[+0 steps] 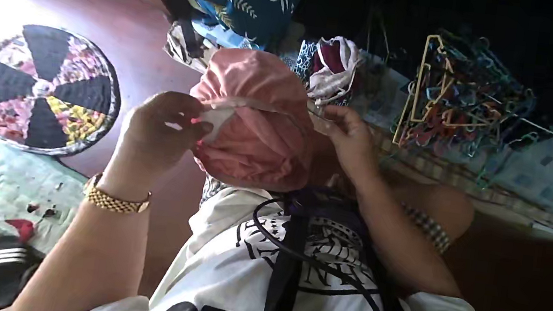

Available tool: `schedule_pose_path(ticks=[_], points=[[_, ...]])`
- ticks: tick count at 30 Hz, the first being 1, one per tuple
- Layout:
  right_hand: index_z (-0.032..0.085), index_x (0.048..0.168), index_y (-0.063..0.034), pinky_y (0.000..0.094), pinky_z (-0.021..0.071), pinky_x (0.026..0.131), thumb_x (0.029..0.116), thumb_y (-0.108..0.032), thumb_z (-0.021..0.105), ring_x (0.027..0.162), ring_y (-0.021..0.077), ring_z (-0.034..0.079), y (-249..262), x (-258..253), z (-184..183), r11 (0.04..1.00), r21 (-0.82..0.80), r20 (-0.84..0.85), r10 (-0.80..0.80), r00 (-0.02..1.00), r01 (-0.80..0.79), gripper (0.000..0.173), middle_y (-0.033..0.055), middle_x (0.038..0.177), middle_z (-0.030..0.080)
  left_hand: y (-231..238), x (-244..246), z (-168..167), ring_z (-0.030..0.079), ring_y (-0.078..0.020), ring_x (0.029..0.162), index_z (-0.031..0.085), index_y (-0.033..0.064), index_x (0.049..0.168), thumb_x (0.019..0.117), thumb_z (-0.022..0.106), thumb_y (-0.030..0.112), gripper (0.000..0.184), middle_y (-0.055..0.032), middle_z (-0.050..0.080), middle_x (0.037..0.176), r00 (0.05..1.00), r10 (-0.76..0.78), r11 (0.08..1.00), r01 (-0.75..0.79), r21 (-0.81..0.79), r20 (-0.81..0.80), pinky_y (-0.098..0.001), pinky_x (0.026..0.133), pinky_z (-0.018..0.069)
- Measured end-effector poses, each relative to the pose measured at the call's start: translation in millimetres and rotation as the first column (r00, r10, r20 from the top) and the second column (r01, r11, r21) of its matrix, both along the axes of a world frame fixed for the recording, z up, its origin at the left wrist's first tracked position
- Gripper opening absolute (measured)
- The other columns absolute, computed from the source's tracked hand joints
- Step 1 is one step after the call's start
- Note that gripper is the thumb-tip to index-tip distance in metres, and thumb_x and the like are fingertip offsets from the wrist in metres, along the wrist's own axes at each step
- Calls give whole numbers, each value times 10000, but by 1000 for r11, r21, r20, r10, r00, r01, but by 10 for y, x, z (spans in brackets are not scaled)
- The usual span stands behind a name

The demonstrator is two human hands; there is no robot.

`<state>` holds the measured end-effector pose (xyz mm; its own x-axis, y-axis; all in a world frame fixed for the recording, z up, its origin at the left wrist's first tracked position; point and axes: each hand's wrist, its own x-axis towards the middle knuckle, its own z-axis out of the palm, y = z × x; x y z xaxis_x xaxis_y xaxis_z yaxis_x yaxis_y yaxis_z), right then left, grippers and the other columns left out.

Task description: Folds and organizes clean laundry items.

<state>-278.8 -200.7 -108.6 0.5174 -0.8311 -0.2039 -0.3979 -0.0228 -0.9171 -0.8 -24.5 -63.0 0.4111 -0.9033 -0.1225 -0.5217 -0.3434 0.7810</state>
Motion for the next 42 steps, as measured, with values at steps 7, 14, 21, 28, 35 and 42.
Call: schedule_pose_path(ticks=[7, 14, 21, 28, 35, 42], points=[[662, 1251, -32, 382, 563, 951, 972, -229, 687, 1073, 202, 672, 151, 237, 116, 958, -186, -182, 186, 965, -220, 342, 145, 1213, 671, 123, -52, -112, 664, -231, 843, 513, 57, 1348, 974, 699, 229, 452, -167, 645, 1113, 988, 156, 983, -157, 91, 16, -440, 747, 581], [677, 1150, -9, 414, 547, 908, 1075, -232, 525, 974, 193, 673, -12, 79, 221, 981, -91, -169, 157, 973, -174, 280, 134, 1073, 696, 50, -86, 161, 631, -96, 667, 584, 87, 1346, 1030, 610, 191, 334, -78, 678, 902, 997, 71, 997, -71, -1, 22, -308, 646, 568], [611, 1221, -41, 342, 573, 836, 1102, -251, 421, 942, 120, 655, 12, -333, 454, 921, 344, 305, -293, 906, 181, 307, 51, 1055, 674, -279, -271, 675, 619, -113, 660, 639, 144, 1316, 1025, 594, 172, 296, -44, 690, 901, 985, -171, 984, 171, 41, 8, -338, 610, 554], [615, 1198, -107, 414, 615, 873, 1099, -493, 297, 1015, 213, 711, 132, -699, 871, 824, 537, 801, -432, 414, -180, 510, 98, 1084, 716, -842, -804, 640, 696, -291, 898, 636, 92, 1312, 996, 646, 216, 339, -151, 716, 1030, 846, -526, 846, 509, 158, 88, -587, 813, 558], [622, 1207, -84, 413, 586, 941, 1103, -293, 377, 1057, 217, 696, 149, -919, 1204, 902, 323, 941, -272, 202, -288, 339, 110, 1110, 705, -1269, -1378, 369, 664, -275, 868, 677, 39, 1102, 1022, 588, 212, 211, -141, 681, 956, 750, -657, 731, 659, 177, -76, -551, 792, 544], [606, 1142, -88, 396, 600, 866, 1129, -363, 208, 980, 209, 695, 99, -1022, 1006, 824, 567, 807, -556, 200, 3, 484, 101, 1035, 692, -1343, -1533, 217, 618, -282, 1206, 449, 260, 1355, 1103, 276, 348, 318, -61, 635, 1295, 72, -194, 944, 284, -166, -978, -544, 929, 550]])
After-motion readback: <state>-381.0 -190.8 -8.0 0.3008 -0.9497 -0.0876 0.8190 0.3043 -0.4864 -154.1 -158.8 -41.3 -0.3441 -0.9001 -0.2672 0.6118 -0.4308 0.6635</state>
